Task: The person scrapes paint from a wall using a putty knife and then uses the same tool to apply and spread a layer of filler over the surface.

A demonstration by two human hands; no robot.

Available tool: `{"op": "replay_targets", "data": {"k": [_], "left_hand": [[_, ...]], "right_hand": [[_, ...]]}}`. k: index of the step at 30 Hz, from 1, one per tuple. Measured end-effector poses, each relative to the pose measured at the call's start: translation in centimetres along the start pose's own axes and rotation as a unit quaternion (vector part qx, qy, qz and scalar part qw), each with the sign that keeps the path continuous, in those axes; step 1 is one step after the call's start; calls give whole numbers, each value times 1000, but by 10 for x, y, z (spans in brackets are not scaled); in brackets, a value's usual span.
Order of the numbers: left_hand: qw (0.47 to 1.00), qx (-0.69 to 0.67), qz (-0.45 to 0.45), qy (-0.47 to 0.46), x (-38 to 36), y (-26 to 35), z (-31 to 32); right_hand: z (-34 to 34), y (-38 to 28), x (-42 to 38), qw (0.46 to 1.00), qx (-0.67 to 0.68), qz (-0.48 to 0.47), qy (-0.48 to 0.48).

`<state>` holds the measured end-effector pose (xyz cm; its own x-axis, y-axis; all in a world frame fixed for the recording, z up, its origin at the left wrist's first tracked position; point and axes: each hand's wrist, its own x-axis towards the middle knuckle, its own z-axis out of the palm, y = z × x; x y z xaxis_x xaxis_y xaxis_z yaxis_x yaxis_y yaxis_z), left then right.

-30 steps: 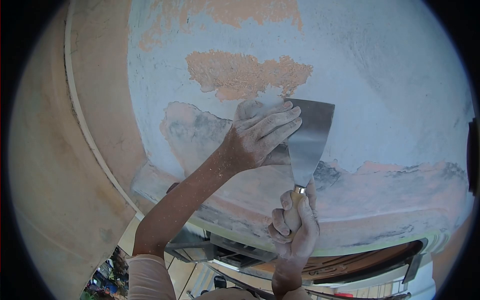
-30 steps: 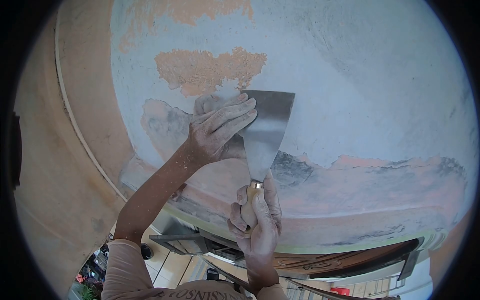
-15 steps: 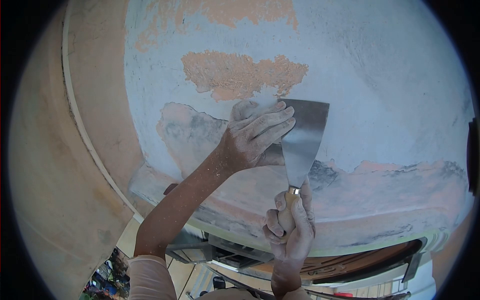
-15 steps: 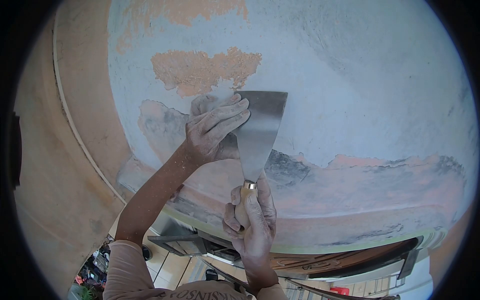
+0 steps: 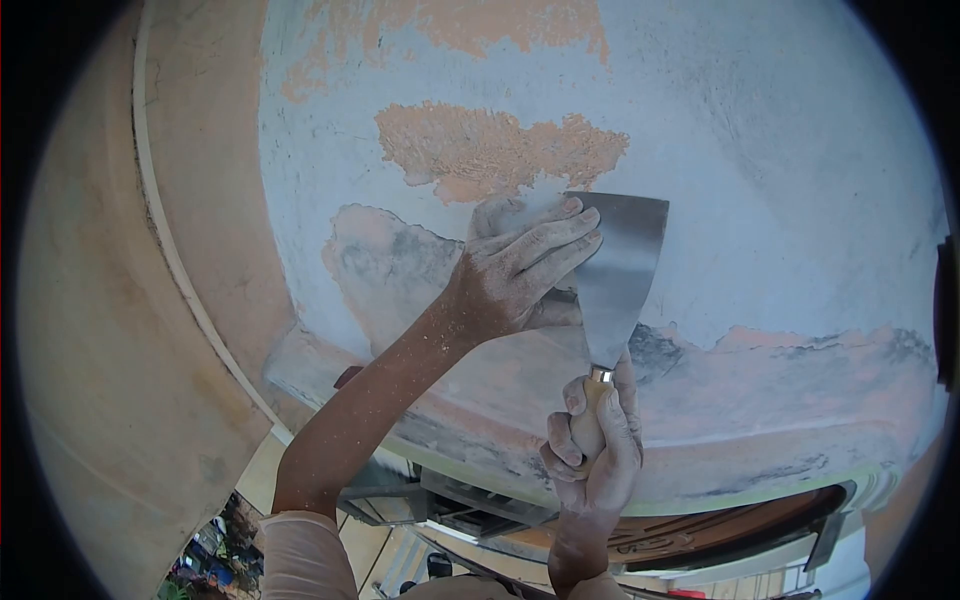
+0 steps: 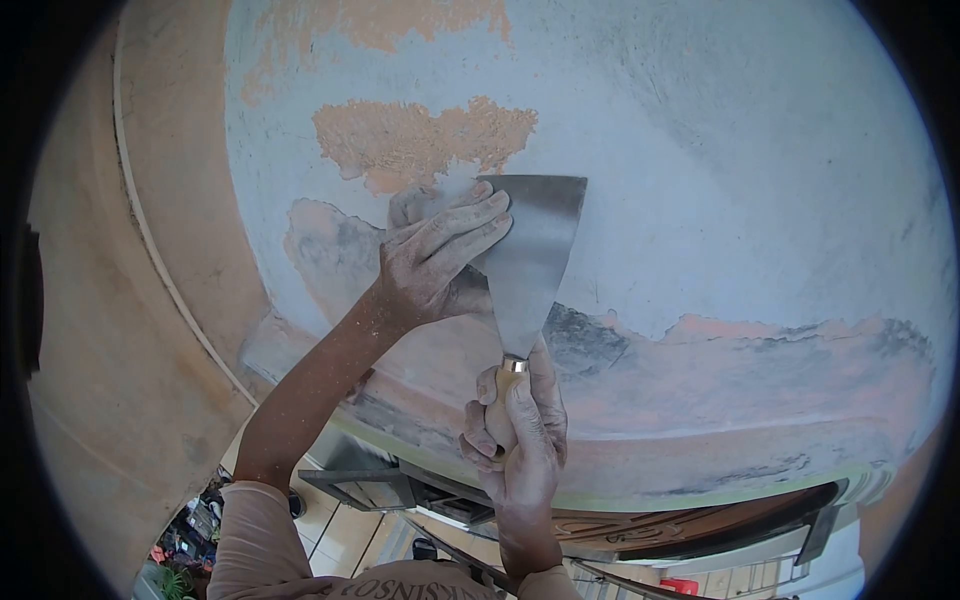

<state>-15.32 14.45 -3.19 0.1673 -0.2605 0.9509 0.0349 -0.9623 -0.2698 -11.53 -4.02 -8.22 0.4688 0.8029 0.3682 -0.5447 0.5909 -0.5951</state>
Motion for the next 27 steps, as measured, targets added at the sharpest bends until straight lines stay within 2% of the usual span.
{"op": "replay_targets", "data": {"k": [3, 6, 18, 27], "left_hand": [[1000, 13, 7, -9, -11, 3, 3], [999, 17, 19, 35, -4, -9, 6], [1000, 4, 7, 4, -9, 2, 5], [999, 18, 7, 26, -9, -1, 6]], "right_hand": [[-5, 3, 0, 1000, -6, 3, -13], [-2, 1, 5, 1000, -29, 1, -12], [-5, 4, 1, 1000, -22, -18, -8], [-3, 1, 4, 1000, -29, -7, -4]]}}
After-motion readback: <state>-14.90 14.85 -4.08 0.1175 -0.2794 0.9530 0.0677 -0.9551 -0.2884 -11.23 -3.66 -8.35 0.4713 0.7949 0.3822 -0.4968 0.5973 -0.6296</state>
